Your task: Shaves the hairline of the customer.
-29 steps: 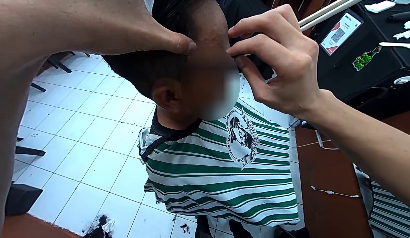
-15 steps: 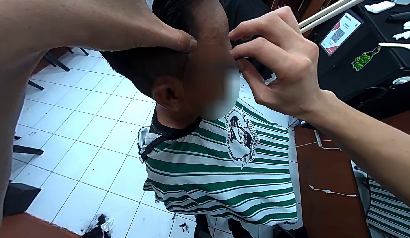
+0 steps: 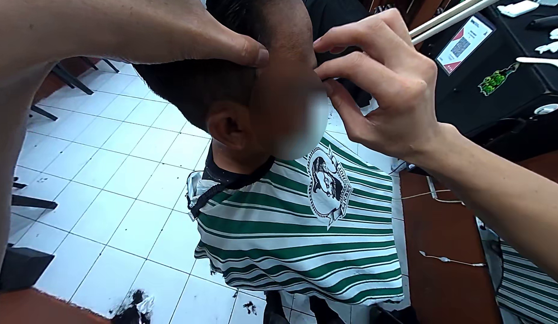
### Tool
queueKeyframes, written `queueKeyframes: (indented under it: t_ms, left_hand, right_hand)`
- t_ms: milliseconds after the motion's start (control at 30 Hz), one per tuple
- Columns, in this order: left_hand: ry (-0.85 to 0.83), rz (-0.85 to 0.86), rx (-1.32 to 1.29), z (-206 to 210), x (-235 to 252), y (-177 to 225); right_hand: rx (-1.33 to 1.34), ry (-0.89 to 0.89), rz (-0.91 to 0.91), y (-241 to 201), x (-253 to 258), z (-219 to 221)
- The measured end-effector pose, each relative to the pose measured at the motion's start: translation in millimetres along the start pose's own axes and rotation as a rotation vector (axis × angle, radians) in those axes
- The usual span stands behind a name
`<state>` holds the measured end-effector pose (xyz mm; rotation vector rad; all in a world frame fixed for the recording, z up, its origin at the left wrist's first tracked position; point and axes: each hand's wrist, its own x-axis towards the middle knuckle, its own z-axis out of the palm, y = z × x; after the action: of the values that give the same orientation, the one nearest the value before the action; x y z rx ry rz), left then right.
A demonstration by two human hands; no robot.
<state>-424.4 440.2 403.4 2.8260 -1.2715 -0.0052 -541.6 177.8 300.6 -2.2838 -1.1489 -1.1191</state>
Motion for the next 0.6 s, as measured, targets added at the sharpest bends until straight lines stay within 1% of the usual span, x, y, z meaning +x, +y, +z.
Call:
queueKeyframes:
  t_ms: [133,233,300,467,600]
  left_hand:
    - [-0.013,0.003,-0.036,-1.0,-1.5,4.6]
    - [0.028,0.050,-0.003,-2.9,-2.7,3.3]
    - [0.021,0.072,0.006,-4.3,-2.9,3.4]
    - [-0.025,0.077,-0.008,-5.2,-4.3,5.1]
    - [-0.030,0.056,-0.011,-6.2,-5.4,4.4]
  right_hand:
    - [-0.001,0.032,0.033,0.8,3.8,-0.8]
    - [0.001,0.002,0.009,0.5,1.7,-0.5]
    - [0.007,-0.017,-0.007,0.0,0.1,-1.1]
    - [0.032,0.027,0.047,2.7,5.3,-2.1]
    - [0.045,0.041,0.048,3.5,7.9,-2.1]
